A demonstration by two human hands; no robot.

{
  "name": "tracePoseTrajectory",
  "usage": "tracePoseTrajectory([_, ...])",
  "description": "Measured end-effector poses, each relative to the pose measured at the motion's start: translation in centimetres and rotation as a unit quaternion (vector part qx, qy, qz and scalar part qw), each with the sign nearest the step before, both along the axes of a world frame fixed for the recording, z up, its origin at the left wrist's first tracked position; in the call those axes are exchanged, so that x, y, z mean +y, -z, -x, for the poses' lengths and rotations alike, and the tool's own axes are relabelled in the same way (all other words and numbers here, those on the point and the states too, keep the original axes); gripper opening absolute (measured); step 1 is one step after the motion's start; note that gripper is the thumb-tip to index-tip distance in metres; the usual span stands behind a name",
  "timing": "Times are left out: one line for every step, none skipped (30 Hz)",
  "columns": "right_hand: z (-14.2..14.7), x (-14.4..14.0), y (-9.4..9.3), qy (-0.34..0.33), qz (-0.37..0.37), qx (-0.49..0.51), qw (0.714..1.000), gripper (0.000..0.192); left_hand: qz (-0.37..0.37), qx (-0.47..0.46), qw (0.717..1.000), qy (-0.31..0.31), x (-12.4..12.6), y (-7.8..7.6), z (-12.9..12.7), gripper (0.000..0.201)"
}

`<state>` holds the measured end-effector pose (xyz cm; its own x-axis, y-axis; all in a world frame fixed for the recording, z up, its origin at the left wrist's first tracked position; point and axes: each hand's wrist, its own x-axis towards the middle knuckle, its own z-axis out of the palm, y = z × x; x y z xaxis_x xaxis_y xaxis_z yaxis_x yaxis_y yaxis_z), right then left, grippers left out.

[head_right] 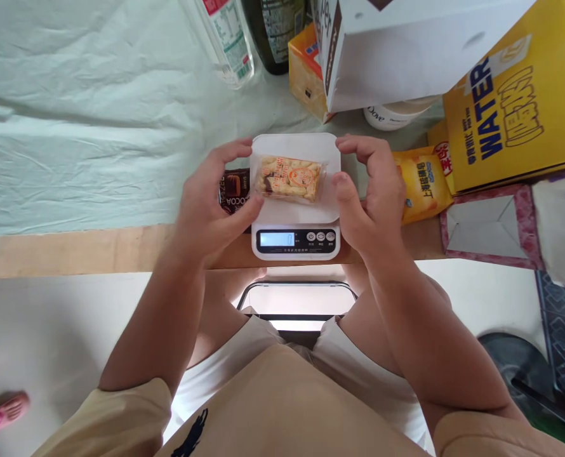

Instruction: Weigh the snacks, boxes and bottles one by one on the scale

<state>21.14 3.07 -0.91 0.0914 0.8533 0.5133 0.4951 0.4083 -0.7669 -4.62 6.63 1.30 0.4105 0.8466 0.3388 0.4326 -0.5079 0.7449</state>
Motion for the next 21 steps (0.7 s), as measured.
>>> tracePoseTrajectory([0.1,0.0,0.0,0.003,0.005,-0.002,1.000,0.032,0.003,0.015,1.000,0.014,0.1,0.1,0.0,0.058])
tracePoseTrajectory([0.2,-0.1,-0.1,0.005,0.010,-0.003,1.000,0.033,0.008,0.032,0.999,0.027,0.2,0.2,0.0,0.067])
tracePoseTrajectory([0.3,-0.1,-0.1,0.006,0.014,-0.004,1.000,0.033,0.015,0.050,0.998,0.037,0.4,0.2,-0.1,0.076])
tracePoseTrajectory([0.3,-0.1,-0.2,0.006,0.017,-0.004,1.000,0.034,0.025,0.069,0.996,0.045,0.5,0.3,-0.1,0.082])
tracePoseTrajectory([0.4,-0.1,-0.3,0.007,0.020,-0.005,1.000,0.034,0.035,0.087,0.994,0.049,0.5,0.4,-0.3,0.087])
tracePoseTrajectory([0.4,-0.2,-0.3,0.007,0.021,-0.005,1.000,0.034,0.043,0.103,0.993,0.049,0.6,0.5,-0.4,0.089])
tracePoseTrajectory([0.4,-0.2,-0.3,0.006,0.022,-0.005,1.000,0.034,0.047,0.114,0.991,0.046,0.6,0.5,-0.6,0.089])
tracePoseTrajectory([0.4,-0.2,-0.3,0.005,0.022,-0.004,1.000,0.033,0.043,0.118,0.991,0.039,0.6,0.5,-0.8,0.088])
tracePoseTrajectory([0.4,-0.1,-0.3,0.003,0.021,-0.002,1.000,0.033,0.034,0.115,0.992,0.028,0.6,0.5,-1.0,0.086])
tracePoseTrajectory([0.4,-0.1,-0.2,0.002,0.021,0.000,1.000,0.034,0.024,0.107,0.994,0.015,0.6,0.4,-1.1,0.082])
tracePoseTrajectory([0.4,-0.1,-0.2,0.001,0.019,0.002,1.000,0.034,0.012,0.093,0.996,0.004,0.7,0.3,-1.2,0.076])
tracePoseTrajectory([0.3,-0.1,-0.1,0.000,0.017,0.006,1.000,0.034,0.001,0.075,0.997,-0.005,0.8,0.2,-1.1,0.068])
tracePoseTrajectory([0.3,0.0,-0.1,0.002,0.016,0.010,1.000,0.033,-0.012,0.053,0.998,-0.015,1.0,0.0,-0.9,0.060])
tracePoseTrajectory([0.2,0.0,-0.1,0.004,0.015,0.013,1.000,0.032,-0.025,0.027,0.999,-0.030,1.2,-0.1,-0.6,0.051])
tracePoseTrajectory([0.2,0.0,-0.1,0.006,0.015,0.016,1.000,0.032,-0.037,-0.005,0.998,-0.053,1.5,-0.2,-0.1,0.044])
tracePoseTrajectory([0.1,0.0,-0.1,0.009,0.016,0.018,1.000,0.031,-0.049,-0.042,0.994,-0.084,1.8,-0.2,0.5,0.039])
tracePoseTrajectory([0.1,0.0,-0.2,0.013,0.017,0.019,1.000,0.031,-0.064,-0.080,0.988,-0.118,2.1,-0.1,1.2,0.035])
tracePoseTrajectory([0.2,0.0,-0.3,0.017,0.017,0.016,1.000,0.031,-0.071,-0.110,0.980,-0.151,2.4,0.0,2.0,0.034])
tracePoseTrajectory([0.2,0.0,-0.4,0.021,0.018,0.013,1.000,0.031,-0.072,-0.132,0.973,-0.177,2.7,0.1,2.7,0.035])
tracePoseTrajectory([0.3,0.0,-0.4,0.023,0.018,0.011,1.000,0.031,-0.064,-0.141,0.968,-0.198,2.9,0.4,3.4,0.038])
tracePoseTrajectory([0.4,0.0,-0.4,0.025,0.018,0.008,0.999,0.031,-0.046,-0.139,0.966,-0.214,3.0,0.6,4.0,0.042])
